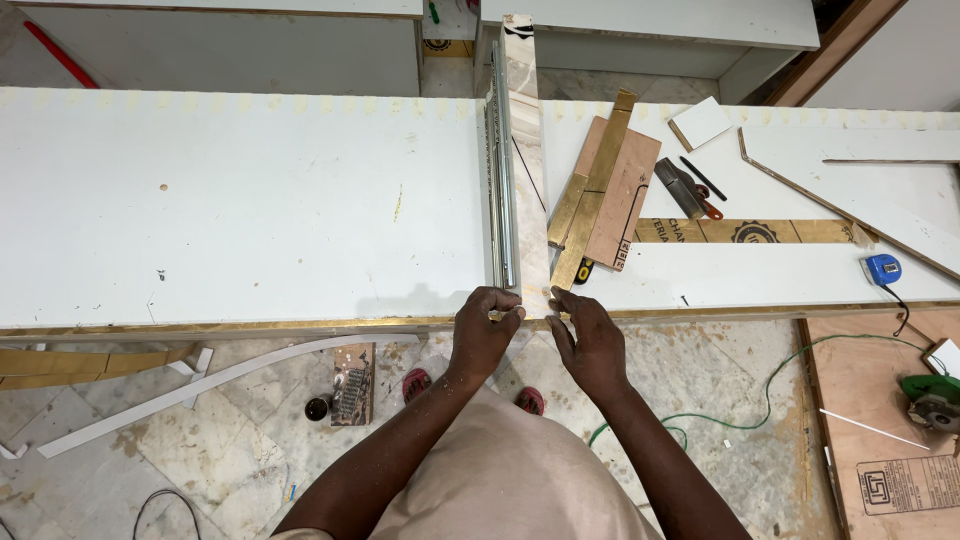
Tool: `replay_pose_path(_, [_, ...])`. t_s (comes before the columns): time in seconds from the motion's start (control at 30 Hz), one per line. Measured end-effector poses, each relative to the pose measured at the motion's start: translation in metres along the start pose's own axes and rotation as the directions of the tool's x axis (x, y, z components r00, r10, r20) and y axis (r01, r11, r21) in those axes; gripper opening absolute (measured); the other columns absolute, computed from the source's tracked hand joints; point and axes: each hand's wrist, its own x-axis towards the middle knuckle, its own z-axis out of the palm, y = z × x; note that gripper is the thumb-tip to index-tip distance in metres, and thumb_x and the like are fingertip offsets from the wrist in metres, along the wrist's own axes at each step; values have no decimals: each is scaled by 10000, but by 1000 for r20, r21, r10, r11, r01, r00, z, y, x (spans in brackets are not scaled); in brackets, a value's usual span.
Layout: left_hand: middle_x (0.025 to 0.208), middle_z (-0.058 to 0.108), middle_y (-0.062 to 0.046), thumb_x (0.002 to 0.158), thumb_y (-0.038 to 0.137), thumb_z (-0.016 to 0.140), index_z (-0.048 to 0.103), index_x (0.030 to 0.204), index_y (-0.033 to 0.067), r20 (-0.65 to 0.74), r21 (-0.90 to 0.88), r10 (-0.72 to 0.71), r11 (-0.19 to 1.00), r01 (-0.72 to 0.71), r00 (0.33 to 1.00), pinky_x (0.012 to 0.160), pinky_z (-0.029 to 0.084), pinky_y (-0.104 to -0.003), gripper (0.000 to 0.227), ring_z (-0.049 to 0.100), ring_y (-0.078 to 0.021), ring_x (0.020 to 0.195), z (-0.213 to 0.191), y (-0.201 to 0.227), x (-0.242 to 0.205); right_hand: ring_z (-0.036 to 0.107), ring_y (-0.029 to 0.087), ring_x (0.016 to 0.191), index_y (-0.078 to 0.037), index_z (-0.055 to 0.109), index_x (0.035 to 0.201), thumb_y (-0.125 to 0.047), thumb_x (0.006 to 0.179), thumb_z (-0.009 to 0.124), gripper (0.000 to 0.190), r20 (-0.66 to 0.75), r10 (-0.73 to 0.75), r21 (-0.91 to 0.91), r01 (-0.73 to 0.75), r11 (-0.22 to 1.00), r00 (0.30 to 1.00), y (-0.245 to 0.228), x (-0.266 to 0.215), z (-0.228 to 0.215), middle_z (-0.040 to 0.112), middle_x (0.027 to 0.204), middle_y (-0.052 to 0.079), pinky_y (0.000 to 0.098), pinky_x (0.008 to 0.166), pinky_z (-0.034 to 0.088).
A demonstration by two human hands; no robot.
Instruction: The person applies adhesive to a white plastic strip using a small wooden stick and then attaches it to the edge of a wooden cabinet frame. They press the strip into place and later handle a small piece of patterned material near the frame.
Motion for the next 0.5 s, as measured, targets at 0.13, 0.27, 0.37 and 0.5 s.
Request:
replay_pose_path(0.13, [1030,693,-105,856,67,745,699,952,5,-32,17,49,999,-49,998,893,543,-341,123,685,-206,966,-2,1,-3,713,257,968,-52,609,1321,-105,901,760,450,17,42,-5,-42,999,999,-1,-1,4,705,1051,118,374,777,580])
replay_pose_path(0.27, [1034,694,-113,861,83,748,715,967,2,-16,39,33,999,-32,999,884,547,-335,138,693,-210,960,-2,2,-1,712,256,973,-59,610,1321,-111,898,756,450,27,63,-4,-63,998,998,-3,1,3,713,1055,110,374,786,578])
replay_pose_path(0.37, [1118,714,-122,876,156,775,746,1018,10,24,80,50,995,-52,998,906,557,-343,205,697,-215,1006,-12,4,2,709,250,1016,-62,613,1322,-90,882,746,460,11,79,43,-79,996,997,-9,3,-5,723,1082,109,369,823,572])
replay_pose_path(0.5, [1304,662,-103,904,255,687,580,1348,65,-39,-182,-195,966,185,980,911,587,-377,495,665,-187,1141,-36,12,18,707,227,1110,-83,613,1328,-47,939,706,401,-167,146,195,-113,974,975,-16,16,-19,720,1181,125,358,866,568])
